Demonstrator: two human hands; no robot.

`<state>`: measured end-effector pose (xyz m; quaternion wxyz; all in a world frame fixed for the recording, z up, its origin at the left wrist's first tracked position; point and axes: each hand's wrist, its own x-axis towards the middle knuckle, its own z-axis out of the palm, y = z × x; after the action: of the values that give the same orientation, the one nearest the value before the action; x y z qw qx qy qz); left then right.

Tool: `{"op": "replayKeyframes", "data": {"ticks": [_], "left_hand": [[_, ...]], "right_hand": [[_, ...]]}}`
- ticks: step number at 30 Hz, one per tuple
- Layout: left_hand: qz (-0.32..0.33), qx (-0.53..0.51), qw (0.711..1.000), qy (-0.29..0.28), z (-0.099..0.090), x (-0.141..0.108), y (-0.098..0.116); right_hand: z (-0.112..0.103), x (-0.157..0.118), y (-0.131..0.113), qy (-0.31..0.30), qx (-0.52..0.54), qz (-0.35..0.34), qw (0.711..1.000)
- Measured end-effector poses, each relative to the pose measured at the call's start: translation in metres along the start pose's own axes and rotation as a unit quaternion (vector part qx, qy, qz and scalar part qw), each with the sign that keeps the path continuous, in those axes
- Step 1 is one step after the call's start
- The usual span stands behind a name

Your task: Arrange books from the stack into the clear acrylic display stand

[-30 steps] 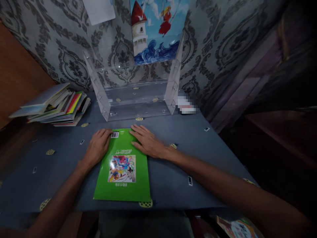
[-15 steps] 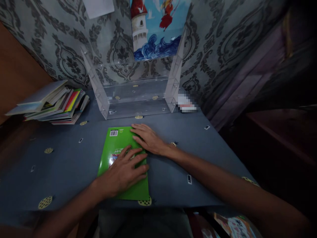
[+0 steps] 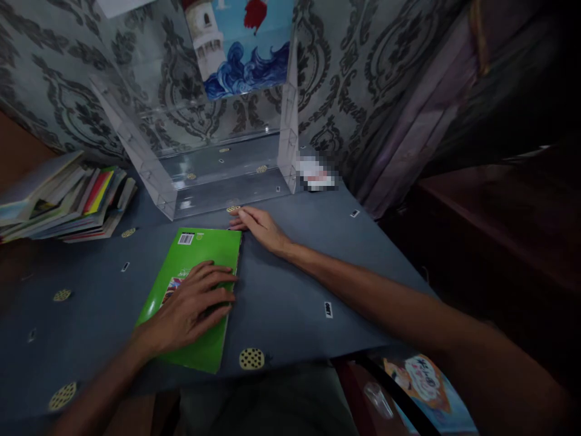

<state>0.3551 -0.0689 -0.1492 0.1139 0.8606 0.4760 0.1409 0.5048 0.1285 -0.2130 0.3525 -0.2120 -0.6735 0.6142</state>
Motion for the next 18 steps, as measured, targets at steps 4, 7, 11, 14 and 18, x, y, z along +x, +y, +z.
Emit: {"op": "replayKeyframes", "data": {"ticks": [4,7,11,14,18], "left_hand": [[-0.054,0.006,0.997,0.053,0.005,0.006,-0.01],[-0.078,0.025,0.994,0.07,0.01,0.009,-0.016],[-0.067,0.041,0.994,0.082,0.013,0.01,-0.018],[-0.055,0.05,0.993,0.091,0.014,0.011,-0.017],[-0.057,0.039,0.996,0.065,0.011,0.007,-0.019]], "right_hand": [[0.002,-0.004,-0.003,-0.009,-0.033,-0.021,0.999],[0.0,-0.005,-0.005,0.015,-0.05,-0.015,0.999],[-0.004,-0.011,-0.01,0.042,-0.09,-0.03,0.995],[-0.007,-0.024,-0.017,0.037,-0.139,-0.045,0.989],[-0.008,-0.043,-0.024,-0.019,-0.254,-0.087,0.963]]}}
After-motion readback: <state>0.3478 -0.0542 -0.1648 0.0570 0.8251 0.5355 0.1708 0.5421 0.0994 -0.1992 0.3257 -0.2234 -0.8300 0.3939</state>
